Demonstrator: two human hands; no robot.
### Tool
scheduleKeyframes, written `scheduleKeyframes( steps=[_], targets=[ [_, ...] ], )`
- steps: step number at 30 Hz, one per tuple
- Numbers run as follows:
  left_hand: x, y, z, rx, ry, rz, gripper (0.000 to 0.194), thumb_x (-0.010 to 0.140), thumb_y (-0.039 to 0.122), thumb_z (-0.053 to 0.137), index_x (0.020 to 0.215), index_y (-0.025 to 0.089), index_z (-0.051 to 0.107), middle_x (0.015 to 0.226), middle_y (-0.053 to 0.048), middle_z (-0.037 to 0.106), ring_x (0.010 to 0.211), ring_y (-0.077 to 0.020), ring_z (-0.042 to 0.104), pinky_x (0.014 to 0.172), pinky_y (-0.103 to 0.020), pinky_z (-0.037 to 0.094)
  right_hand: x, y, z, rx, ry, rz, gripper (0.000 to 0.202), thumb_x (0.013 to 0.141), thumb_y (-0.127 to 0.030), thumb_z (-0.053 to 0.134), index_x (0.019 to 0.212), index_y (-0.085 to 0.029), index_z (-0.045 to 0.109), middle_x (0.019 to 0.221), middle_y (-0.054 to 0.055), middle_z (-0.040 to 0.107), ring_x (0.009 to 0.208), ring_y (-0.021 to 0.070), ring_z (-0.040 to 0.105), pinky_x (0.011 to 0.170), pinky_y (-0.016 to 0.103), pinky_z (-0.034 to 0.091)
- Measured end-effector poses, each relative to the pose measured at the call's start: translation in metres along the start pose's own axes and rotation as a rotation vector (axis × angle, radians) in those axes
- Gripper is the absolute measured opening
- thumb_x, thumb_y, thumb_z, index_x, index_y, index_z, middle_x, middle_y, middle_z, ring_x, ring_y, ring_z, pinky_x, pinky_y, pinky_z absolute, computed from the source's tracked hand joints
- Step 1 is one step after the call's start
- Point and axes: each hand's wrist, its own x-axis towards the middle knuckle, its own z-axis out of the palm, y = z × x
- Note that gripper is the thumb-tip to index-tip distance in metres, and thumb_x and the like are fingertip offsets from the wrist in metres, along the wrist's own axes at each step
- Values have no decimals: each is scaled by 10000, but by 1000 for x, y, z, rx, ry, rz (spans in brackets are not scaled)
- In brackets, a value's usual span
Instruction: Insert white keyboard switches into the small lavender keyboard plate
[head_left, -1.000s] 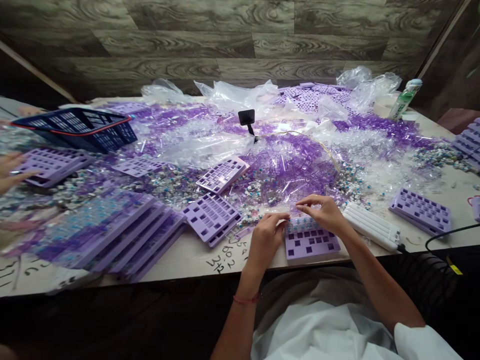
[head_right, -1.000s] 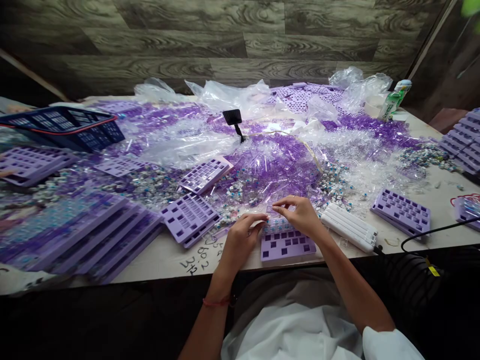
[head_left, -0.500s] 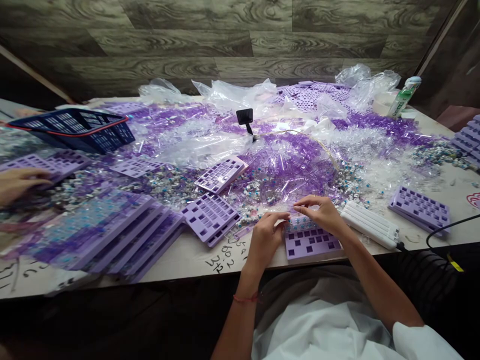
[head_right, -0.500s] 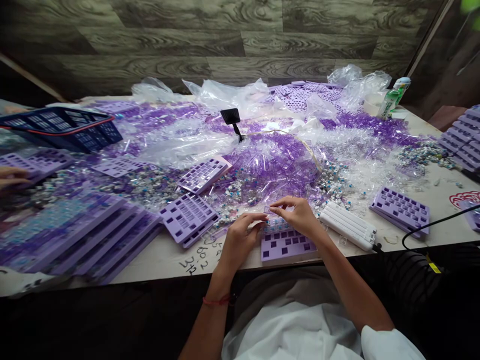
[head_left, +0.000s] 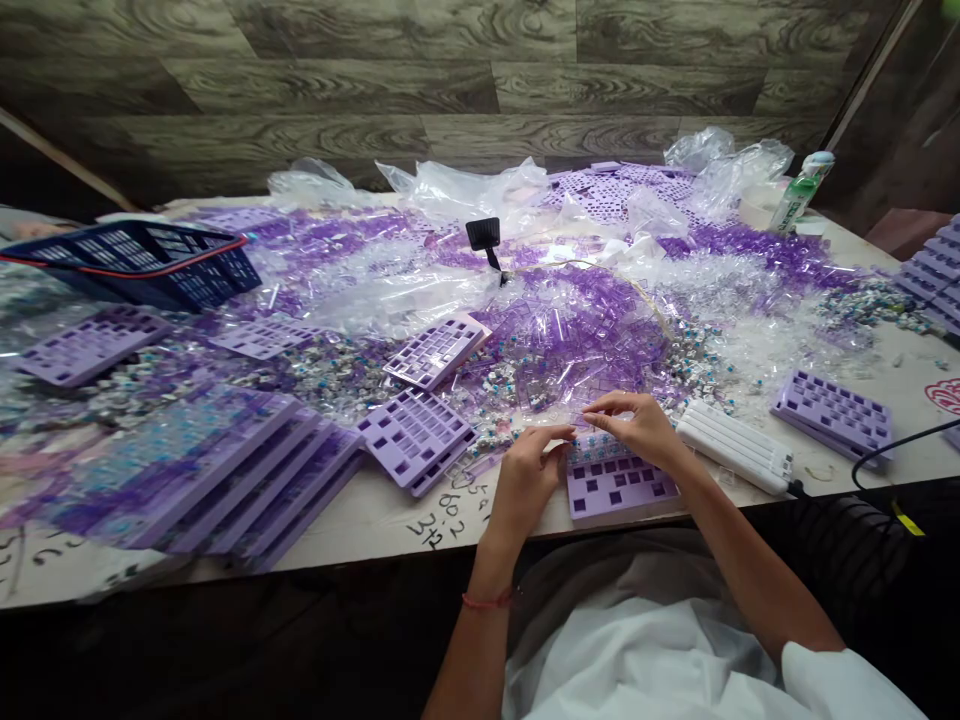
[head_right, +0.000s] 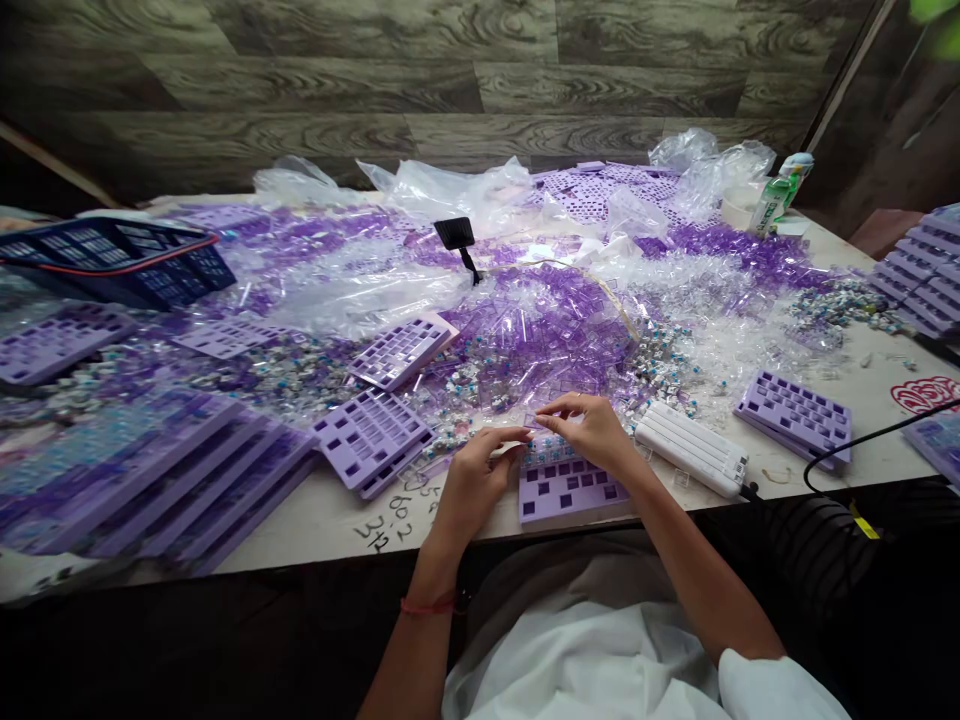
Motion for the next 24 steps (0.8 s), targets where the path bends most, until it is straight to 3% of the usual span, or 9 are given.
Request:
scheduleKeyframes(
  steps=[8,14,17,24],
  targets=[
    [-3,1,-1,-19,39,-52,207,928,176,592,1119,228,654,1043,-48,765,955,-203,734,826,-346,613,4,-2,-4,-96,-150,-8,222,880,-448,709,919,-262,825,897,37,803,849,209,726,760,329,543],
    [-6,7,-4,19,30,-34,411,843,32,505,1174,228,648,1133,-52,741,1040,-199,707,833,-324,599,7,-1,-3,-136,-198,-31,194,830,-537,703,715,-410,795,852,14,810,979,255,749,768,358,537],
    [-6,11,-6,43,14,18,439,796,11,501,1140,229,666,1133,-52,735,1078,-216,689,889,-349,589,7,-1,0,-186,-209,-30,158,845,-472,718,831,-356,824,893,23,811,976,266,734,821,388,543],
    [-5,11,-7,52,28,51,177,946,191,581,1090,228,677,1074,-64,744,1047,-233,693,930,-394,572,7,-1,4,-254,-238,-3,101,867,-262,758,927,-280,836,941,30,812,942,241,694,857,358,503]
  ],
)
